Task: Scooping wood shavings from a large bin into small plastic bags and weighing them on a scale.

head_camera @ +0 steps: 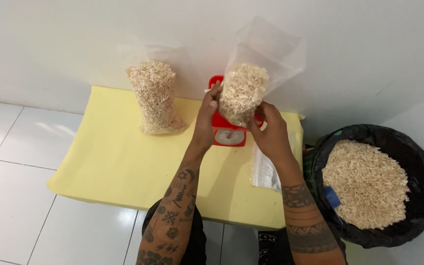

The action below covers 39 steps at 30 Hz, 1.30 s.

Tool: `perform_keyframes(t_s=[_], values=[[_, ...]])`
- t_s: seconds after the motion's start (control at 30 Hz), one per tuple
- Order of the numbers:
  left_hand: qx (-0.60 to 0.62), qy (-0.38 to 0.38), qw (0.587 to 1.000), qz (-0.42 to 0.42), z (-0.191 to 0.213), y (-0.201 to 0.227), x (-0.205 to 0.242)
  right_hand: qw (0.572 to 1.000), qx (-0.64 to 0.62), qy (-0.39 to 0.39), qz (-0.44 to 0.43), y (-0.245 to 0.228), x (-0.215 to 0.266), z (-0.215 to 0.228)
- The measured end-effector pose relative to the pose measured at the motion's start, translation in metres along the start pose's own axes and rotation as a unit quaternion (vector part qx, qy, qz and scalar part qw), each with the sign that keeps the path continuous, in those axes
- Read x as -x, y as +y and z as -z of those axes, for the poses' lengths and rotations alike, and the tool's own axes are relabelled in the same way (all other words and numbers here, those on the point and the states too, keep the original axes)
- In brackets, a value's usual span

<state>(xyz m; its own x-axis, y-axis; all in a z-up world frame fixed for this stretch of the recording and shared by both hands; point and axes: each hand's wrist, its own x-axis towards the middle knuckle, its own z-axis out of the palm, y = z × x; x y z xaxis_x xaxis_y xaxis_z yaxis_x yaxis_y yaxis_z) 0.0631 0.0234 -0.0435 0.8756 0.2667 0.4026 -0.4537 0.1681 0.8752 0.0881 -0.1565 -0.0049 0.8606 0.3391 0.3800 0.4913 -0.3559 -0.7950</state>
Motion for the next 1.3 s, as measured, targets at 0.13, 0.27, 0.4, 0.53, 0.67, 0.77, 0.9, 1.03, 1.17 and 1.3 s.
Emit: perform_keyframes(t_s=[0.13, 0.27, 0.4, 0.53, 0.67, 0.77, 0.9, 1.03, 1.17, 1.3], values=[[-0.278, 0.017, 0.959, -0.047, -0.002, 0.019, 0.008, 0.992, 0.119, -0.031, 0.029, 0.013, -0.002, 0.0], [-0.392, 0.005, 0.919, 0.028, -0.003, 0.024, 0.009, 0.988, 0.157, -0.004, -0.001, 0.027, -0.001, -0.007], [-0.408, -0.014, 0.912, 0.039, -0.003, 0.023, 0.013, 0.993, 0.12, 0.015, -0.01, 0.034, -0.003, -0.009], [-0.398, -0.018, 0.917, 0.024, -0.003, 0.023, 0.018, 0.997, 0.073, 0.026, -0.003, 0.029, -0.002, -0.004], [-0.393, -0.04, 0.918, 0.025, -0.006, 0.032, 0.027, 0.999, 0.043, -0.002, 0.003, 0.023, 0.009, -0.002], [-0.409, -0.054, 0.911, 0.016, -0.007, 0.031, 0.027, 0.999, 0.044, -0.009, 0.013, 0.045, 0.013, -0.01], [-0.428, -0.062, 0.902, 0.019, -0.008, 0.022, 0.022, 0.998, 0.064, -0.011, 0.024, 0.039, 0.018, -0.004], [-0.472, -0.029, 0.881, 0.032, -0.015, 0.018, 0.021, 0.995, 0.084, -0.035, 0.039, 0.024, 0.022, 0.0], [-0.473, 0.012, 0.88, 0.039, -0.015, 0.018, 0.019, 0.998, 0.06, -0.031, -0.007, -0.003, 0.019, 0.006], [-0.476, 0.033, 0.878, 0.041, -0.007, 0.016, 0.022, 0.993, 0.0, -0.036, -0.112, -0.007, 0.015, 0.013]])
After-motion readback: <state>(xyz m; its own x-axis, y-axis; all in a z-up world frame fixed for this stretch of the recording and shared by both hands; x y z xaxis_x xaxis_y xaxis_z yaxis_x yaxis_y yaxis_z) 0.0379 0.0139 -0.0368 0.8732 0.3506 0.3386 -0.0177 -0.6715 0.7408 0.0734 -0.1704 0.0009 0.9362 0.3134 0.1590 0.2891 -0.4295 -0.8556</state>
